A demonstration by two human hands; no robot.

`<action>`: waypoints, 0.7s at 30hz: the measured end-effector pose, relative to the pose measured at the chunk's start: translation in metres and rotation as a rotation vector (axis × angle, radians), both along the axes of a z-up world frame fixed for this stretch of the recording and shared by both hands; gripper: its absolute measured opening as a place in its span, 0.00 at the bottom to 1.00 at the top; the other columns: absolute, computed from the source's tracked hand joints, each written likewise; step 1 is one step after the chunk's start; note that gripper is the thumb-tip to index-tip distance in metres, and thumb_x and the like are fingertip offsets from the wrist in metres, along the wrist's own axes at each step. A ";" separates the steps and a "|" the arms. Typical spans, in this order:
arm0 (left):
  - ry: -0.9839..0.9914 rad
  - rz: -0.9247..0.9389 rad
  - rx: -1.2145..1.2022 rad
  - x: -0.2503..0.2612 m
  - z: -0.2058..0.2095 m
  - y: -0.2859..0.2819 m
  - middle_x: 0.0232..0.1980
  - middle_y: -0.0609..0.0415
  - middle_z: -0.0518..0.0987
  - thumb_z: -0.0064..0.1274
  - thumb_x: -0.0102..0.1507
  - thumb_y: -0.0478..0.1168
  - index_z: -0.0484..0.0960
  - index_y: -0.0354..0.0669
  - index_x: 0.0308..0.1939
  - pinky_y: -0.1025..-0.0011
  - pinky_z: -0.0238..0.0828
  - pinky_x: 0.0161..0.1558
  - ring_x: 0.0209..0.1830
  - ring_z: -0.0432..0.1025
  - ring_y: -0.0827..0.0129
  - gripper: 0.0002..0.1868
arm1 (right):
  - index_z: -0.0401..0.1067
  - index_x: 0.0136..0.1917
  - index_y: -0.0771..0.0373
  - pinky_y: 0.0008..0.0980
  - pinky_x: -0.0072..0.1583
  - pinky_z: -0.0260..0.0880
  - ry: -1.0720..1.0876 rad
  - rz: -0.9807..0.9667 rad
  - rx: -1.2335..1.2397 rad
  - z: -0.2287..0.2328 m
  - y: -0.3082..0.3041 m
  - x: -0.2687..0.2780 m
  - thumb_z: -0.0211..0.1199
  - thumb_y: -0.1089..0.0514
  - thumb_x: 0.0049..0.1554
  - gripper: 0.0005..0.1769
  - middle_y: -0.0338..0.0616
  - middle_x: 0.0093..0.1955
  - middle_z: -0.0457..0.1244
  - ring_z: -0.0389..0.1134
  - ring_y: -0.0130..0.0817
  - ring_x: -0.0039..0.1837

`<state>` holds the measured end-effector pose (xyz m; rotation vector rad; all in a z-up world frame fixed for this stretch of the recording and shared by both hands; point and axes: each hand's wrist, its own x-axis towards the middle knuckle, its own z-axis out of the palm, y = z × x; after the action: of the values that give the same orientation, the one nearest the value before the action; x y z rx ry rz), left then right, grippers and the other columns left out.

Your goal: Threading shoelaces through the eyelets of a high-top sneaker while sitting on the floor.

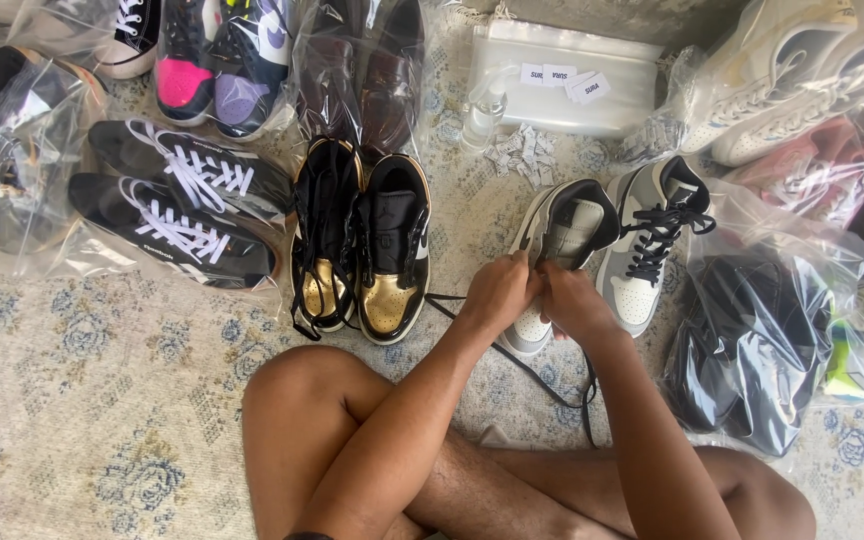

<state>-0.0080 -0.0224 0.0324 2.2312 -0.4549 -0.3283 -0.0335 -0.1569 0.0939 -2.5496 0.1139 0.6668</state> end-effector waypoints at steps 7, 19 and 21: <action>-0.016 0.005 -0.055 0.003 -0.004 0.006 0.29 0.37 0.79 0.44 0.68 0.41 0.76 0.30 0.40 0.58 0.80 0.28 0.32 0.81 0.45 0.14 | 0.67 0.59 0.73 0.37 0.25 0.74 -0.006 0.088 -0.125 -0.013 -0.001 -0.003 0.49 0.64 0.63 0.14 0.58 0.33 0.70 0.73 0.45 0.28; -0.048 0.008 -0.145 0.002 -0.009 0.007 0.27 0.33 0.77 0.46 0.66 0.38 0.77 0.25 0.37 0.56 0.77 0.26 0.29 0.79 0.43 0.14 | 0.68 0.57 0.71 0.36 0.30 0.75 -0.162 0.107 -0.327 0.017 -0.004 -0.020 0.44 0.64 0.66 0.13 0.61 0.33 0.68 0.74 0.50 0.32; -0.053 0.016 -0.158 0.004 -0.010 0.008 0.27 0.31 0.76 0.46 0.66 0.38 0.77 0.23 0.36 0.56 0.78 0.26 0.28 0.78 0.42 0.15 | 0.69 0.58 0.70 0.34 0.30 0.76 -0.158 0.103 -0.333 0.023 -0.006 -0.025 0.44 0.63 0.66 0.14 0.59 0.33 0.69 0.74 0.47 0.31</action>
<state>-0.0042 -0.0146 0.0223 2.0919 -0.4744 -0.2180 -0.0581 -0.1629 0.1165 -2.9346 0.0415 0.5159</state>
